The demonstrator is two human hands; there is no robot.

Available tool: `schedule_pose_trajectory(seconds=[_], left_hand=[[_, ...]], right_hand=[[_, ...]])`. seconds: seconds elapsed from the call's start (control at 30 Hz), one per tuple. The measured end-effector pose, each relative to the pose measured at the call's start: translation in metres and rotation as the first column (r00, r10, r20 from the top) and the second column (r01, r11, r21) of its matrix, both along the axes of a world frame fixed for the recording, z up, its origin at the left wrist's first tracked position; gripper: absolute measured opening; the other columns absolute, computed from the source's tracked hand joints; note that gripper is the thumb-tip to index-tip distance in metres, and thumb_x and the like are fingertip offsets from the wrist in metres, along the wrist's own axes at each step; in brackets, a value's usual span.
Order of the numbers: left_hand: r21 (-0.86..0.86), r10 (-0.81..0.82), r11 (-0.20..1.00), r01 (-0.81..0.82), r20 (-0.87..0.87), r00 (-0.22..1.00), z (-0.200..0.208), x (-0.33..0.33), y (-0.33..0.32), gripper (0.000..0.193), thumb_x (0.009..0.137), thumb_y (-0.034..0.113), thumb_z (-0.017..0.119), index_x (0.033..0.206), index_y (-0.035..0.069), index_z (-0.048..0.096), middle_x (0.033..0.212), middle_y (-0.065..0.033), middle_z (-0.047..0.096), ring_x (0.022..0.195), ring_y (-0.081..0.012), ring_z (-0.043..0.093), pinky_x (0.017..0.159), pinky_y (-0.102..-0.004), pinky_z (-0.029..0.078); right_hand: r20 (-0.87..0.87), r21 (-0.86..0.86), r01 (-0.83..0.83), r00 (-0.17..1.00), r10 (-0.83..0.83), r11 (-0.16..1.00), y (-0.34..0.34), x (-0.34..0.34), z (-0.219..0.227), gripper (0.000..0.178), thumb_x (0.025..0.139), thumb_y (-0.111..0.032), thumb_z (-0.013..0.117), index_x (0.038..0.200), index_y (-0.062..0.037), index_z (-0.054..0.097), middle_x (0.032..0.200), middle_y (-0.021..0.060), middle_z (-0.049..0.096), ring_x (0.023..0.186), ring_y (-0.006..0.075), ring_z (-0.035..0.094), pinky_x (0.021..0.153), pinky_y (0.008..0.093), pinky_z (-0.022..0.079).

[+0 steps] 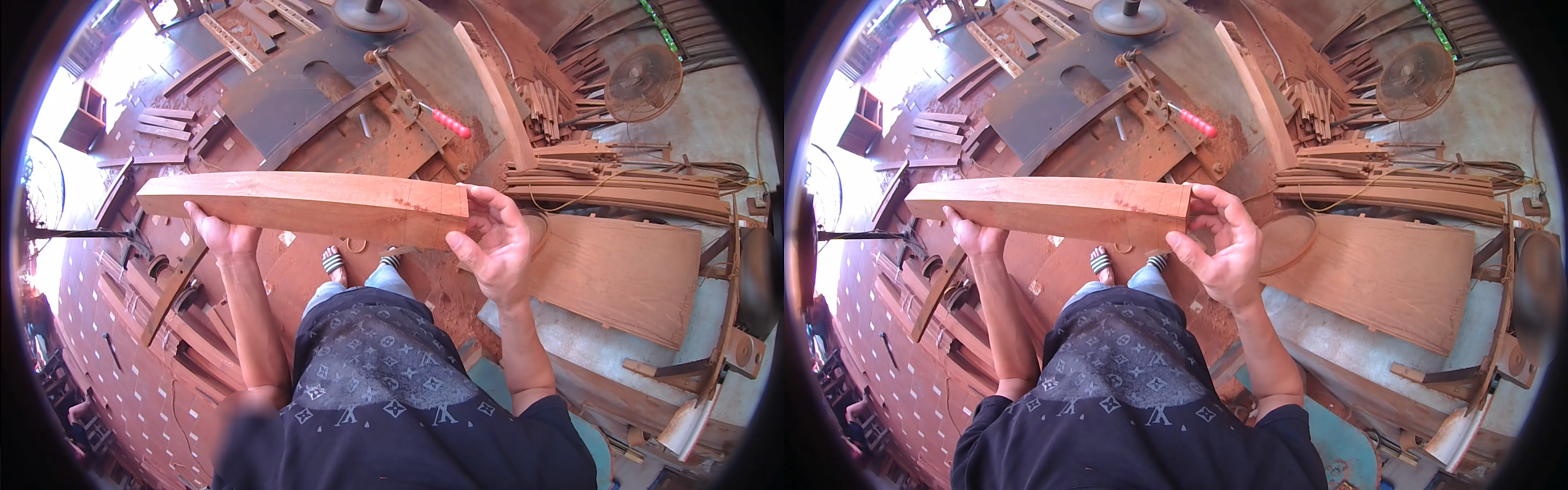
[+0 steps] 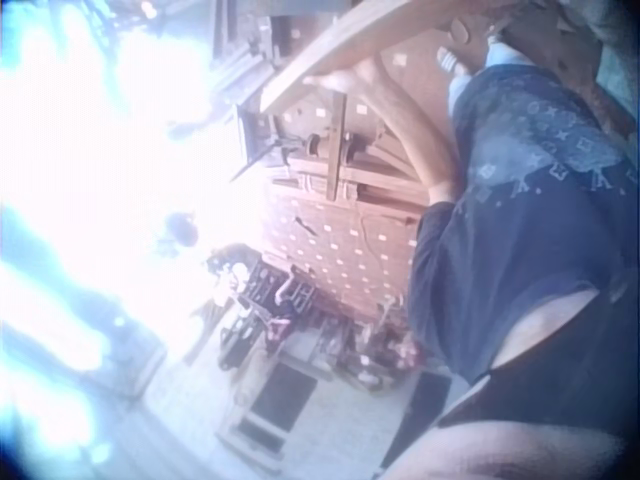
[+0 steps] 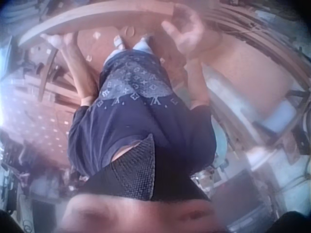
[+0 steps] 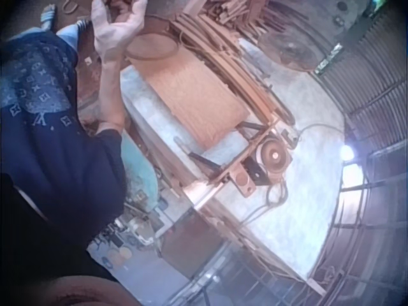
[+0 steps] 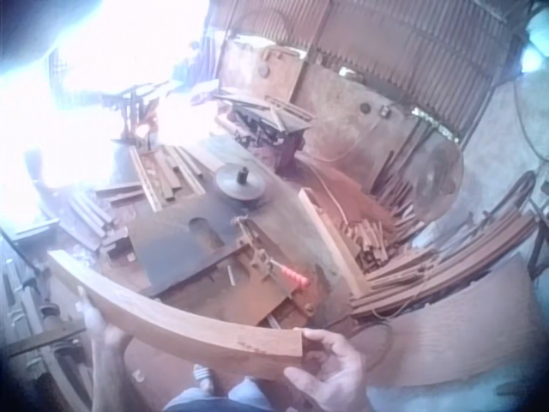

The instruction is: The person uses a spindle moulder to shape the edges of wooden planks. They guide each plank through the spinning cutter with both hands, occasionally lifting and inspecting the shaped edge before continuing.

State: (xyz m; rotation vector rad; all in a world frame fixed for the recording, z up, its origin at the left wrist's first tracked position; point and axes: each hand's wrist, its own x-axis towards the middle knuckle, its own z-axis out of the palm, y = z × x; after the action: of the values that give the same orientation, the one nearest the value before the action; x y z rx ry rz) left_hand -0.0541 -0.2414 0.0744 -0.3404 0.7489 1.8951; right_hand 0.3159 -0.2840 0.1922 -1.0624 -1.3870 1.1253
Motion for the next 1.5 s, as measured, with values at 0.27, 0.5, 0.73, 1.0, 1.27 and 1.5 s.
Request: schedule_pose_trajectory(seconds=[0.27, 0.5, 0.73, 1.0, 1.27, 1.5], left_hand=[[0.337, 0.007, 0.942, 0.004, -0.032, 0.999, -0.021, 0.008, 0.002, 0.068, 0.107, 0.067, 0.041, 0.146, 0.014, 0.059, 0.143, -0.0113, 0.064, 0.135, -0.0344, 0.058, 0.117, -0.0592, 0.044], [0.801, -0.076, 0.578, 0.157, -0.139, 0.987, 0.06, 0.018, 0.023, 0.066, 0.102, 0.059, 0.061, 0.145, 0.009, 0.058, 0.129, -0.0152, 0.065, 0.125, -0.0322, 0.059, 0.117, -0.0557, 0.04], [0.553, 0.04, 0.776, 0.304, -0.524, 0.851, 0.1, 0.064, 0.024, 0.085, 0.105, 0.075, 0.04, 0.162, 0.012, 0.042, 0.12, -0.0077, 0.072, 0.1, -0.0274, 0.072, 0.092, -0.056, 0.059], [-0.156, -0.27, 0.961, 0.23, -0.718, 0.641, 0.118, 0.014, 0.016, 0.075, 0.104, 0.067, 0.054, 0.142, 0.003, 0.06, 0.115, -0.011, 0.073, 0.1, -0.0206, 0.073, 0.087, -0.039, 0.063], [-0.699, -0.7, 0.713, -0.052, -0.713, -0.018, 0.149, 0.048, 0.087, 0.043, 0.096, 0.038, 0.067, 0.11, -0.003, 0.072, 0.088, -0.0023, 0.069, 0.083, -0.009, 0.06, 0.074, -0.0317, 0.05], [-0.801, -0.739, 0.573, -0.173, -0.414, -0.532, 0.044, -0.005, 0.157, 0.066, 0.079, 0.057, 0.076, 0.108, -0.003, 0.075, 0.101, -0.0237, 0.077, 0.098, -0.0369, 0.074, 0.092, -0.0469, 0.054]], right_hand=[[0.404, 0.049, -0.049, 0.914, 0.025, 0.998, 0.011, 0.018, 0.016, 0.079, 0.072, -0.007, 0.094, 0.143, -0.0007, 0.06, 0.12, 0.009, 0.069, 0.104, 0.0198, 0.07, 0.088, 0.0325, 0.058], [0.591, 0.179, -0.168, 0.806, 0.031, 0.969, 0.029, 0.039, 0.015, 0.061, 0.061, -0.016, 0.099, 0.113, -0.0062, 0.07, 0.104, 0.0088, 0.067, 0.093, 0.0242, 0.069, 0.081, 0.0369, 0.057], [0.399, 0.016, -0.245, 0.89, 0.219, 0.969, 0.036, 0.028, -0.053, 0.061, 0.065, -0.026, 0.102, 0.112, -0.0032, 0.07, 0.105, 0.0104, 0.069, 0.096, 0.0259, 0.069, 0.084, 0.039, 0.057], [0.555, 0.252, -0.281, 0.826, 0.1, 0.926, 0.088, 0.06, -0.072, 0.036, 0.083, -0.02, 0.086, 0.111, -0.0034, 0.071, 0.114, 0.014, 0.07, 0.109, 0.0348, 0.066, 0.097, 0.0455, 0.053], [0.626, 0.323, -0.013, 0.753, -0.203, 0.946, 0.172, 0.074, -0.067, 0.041, 0.082, -0.012, 0.083, 0.118, -0.0027, 0.067, 0.118, 0.0151, 0.066, 0.111, 0.0374, 0.062, 0.099, 0.0481, 0.051], [0.709, 0.062, 0.083, 0.698, -0.102, 0.995, 0.201, 0.045, -0.089, 0.044, 0.094, -0.023, 0.076, 0.13, -0.0003, 0.065, 0.122, 0.0202, 0.068, 0.112, 0.0417, 0.065, 0.099, 0.0491, 0.052]])
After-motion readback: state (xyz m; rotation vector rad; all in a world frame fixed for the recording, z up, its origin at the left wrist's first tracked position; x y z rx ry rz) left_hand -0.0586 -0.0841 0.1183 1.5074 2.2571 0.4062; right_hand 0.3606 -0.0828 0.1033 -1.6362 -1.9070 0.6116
